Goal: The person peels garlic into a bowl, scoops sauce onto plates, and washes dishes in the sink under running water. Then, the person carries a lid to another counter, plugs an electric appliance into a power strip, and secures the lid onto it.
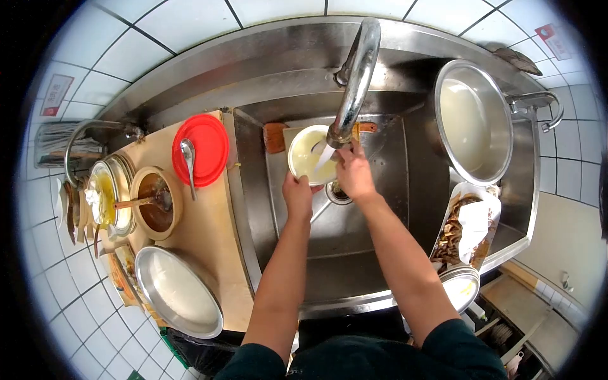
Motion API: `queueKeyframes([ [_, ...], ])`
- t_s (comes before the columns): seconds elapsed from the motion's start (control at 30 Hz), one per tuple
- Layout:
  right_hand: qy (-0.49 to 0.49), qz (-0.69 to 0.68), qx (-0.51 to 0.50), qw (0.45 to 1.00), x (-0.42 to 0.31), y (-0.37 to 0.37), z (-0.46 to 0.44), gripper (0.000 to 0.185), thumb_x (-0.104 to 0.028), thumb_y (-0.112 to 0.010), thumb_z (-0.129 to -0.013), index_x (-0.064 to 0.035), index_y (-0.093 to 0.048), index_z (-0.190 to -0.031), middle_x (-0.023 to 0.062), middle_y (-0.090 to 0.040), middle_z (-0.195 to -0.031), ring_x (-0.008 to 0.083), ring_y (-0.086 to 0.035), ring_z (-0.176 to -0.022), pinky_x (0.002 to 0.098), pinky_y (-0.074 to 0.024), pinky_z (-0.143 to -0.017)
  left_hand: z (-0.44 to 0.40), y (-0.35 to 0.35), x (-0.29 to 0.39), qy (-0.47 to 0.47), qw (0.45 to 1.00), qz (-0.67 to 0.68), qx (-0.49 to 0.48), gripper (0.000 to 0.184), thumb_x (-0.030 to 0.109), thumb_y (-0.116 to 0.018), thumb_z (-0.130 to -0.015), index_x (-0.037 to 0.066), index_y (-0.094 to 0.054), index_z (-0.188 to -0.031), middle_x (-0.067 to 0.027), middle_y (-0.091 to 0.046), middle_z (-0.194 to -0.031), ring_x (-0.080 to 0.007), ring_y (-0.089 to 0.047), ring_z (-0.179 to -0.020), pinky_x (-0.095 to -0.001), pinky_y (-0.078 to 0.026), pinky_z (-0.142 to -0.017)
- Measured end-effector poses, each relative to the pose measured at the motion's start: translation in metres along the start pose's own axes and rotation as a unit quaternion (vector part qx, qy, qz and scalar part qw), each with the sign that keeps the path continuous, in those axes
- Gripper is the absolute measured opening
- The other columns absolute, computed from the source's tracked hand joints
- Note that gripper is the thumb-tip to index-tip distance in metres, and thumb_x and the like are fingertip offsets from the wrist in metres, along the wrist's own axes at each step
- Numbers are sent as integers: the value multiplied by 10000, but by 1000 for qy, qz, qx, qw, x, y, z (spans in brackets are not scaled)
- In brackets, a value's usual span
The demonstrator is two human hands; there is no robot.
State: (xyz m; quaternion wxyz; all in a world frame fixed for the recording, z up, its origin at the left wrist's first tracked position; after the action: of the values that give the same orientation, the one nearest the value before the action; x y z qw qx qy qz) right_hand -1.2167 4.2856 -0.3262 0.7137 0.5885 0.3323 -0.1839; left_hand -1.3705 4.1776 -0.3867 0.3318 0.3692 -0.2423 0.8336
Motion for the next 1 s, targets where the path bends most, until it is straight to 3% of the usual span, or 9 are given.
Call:
queueKeyframes([
  [0.1,-95,-74,-8,993,9,-15,-1,755,-163,-699,-868,73,-356,-1498,343,-446,-1470,488,-509,-1303,460,-463,-1082,25,-13,31,-68,997,31,-35,641,-84,-417,-895,-3,-334,-1526,-163,-545,-1380,-273,-661,-1106,-371,-650,-781],
  [0.3,-276,-49,-92,955,45,-40,0,622,-190,-725,-833,68,-542,-1369,309,-661,-1205,443,-651,-1109,472,-509,-996,44,-7,47,-166,985,-47,-20,790,-77,-422,-856,79,-240,-1609,-191,-483,-1433,-280,-614,-1163,-329,-626,-813],
  [0.4,-419,-299,-145,845,91,-106,30,405,-182,-727,-808,26,-655,-1148,275,-680,-1138,392,-673,-1059,449,-547,-899,46,-5,50,-222,966,-130,-14,794,-51,-457,-844,87,-277,-1605,-213,-497,-1392,-300,-591,-1175,-333,-586,-875],
  [0.47,-181,38,-239,953,51,-79,-2,412,-168,-732,-795,24,-663,-1152,272,-689,-1145,401,-680,-1056,443,-543,-921,57,-7,65,-159,978,-131,-33,788,-36,-480,-831,84,-320,-1594,-232,-525,-1342,-314,-580,-1180,-347,-551,-907],
  [0.5,-47,208,-272,938,29,-76,-11,415,-161,-735,-789,23,-666,-1154,270,-693,-1148,406,-683,-1054,440,-541,-933,56,-8,71,-170,965,-195,-50,779,-25,-494,-828,86,-342,-1584,-234,-544,-1309,-315,-594,-1154,-356,-545,-896],
  [0.6,-70,59,-39,995,27,-34,-34,370,-127,-742,-762,5,-692,-1103,277,-699,-1106,399,-689,-1042,437,-547,-916,49,-6,90,-179,920,-333,-102,750,6,-535,-823,92,-404,-1556,-240,-592,-1232,-315,-632,-1071,-373,-533,-852],
  [0.8,-218,-99,-66,969,33,-25,-23,350,-89,-720,-750,66,-687,-1062,296,-707,-1034,409,-709,-916,438,-561,-823,50,-21,152,-175,902,-379,-112,812,21,-623,-791,13,-356,-1558,-249,-597,-1335,-285,-661,-1059,-346,-515,-919],
  [0.93,-366,-342,-62,863,12,-45,23,347,-75,-717,-739,111,-680,-1030,320,-702,-1013,423,-707,-894,441,-560,-803,57,-14,115,-226,957,-118,-137,930,-67,-559,-758,9,-180,-1604,-210,-511,-1435,-257,-549,-1273,-350,-437,-1076],
  [1.0,-317,-206,-75,923,14,-42,15,423,-80,-725,-752,103,-650,-1125,305,-705,-1005,432,-701,-923,462,-557,-862,59,-9,103,-238,957,-93,-134,968,-102,-517,-746,29,-116,-1616,-195,-453,-1483,-256,-479,-1354,-354,-384,-1138],
])
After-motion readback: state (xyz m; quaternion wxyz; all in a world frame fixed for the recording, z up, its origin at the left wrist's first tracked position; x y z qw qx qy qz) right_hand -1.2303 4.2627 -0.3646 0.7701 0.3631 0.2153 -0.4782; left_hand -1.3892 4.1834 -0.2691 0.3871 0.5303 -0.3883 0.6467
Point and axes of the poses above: each hand's wrist, its own z-axis away from the middle knuckle, its own y-axis out of the back of the hand, x = y × z, the point moved 10 cm from there along -z, towards the middle knuckle
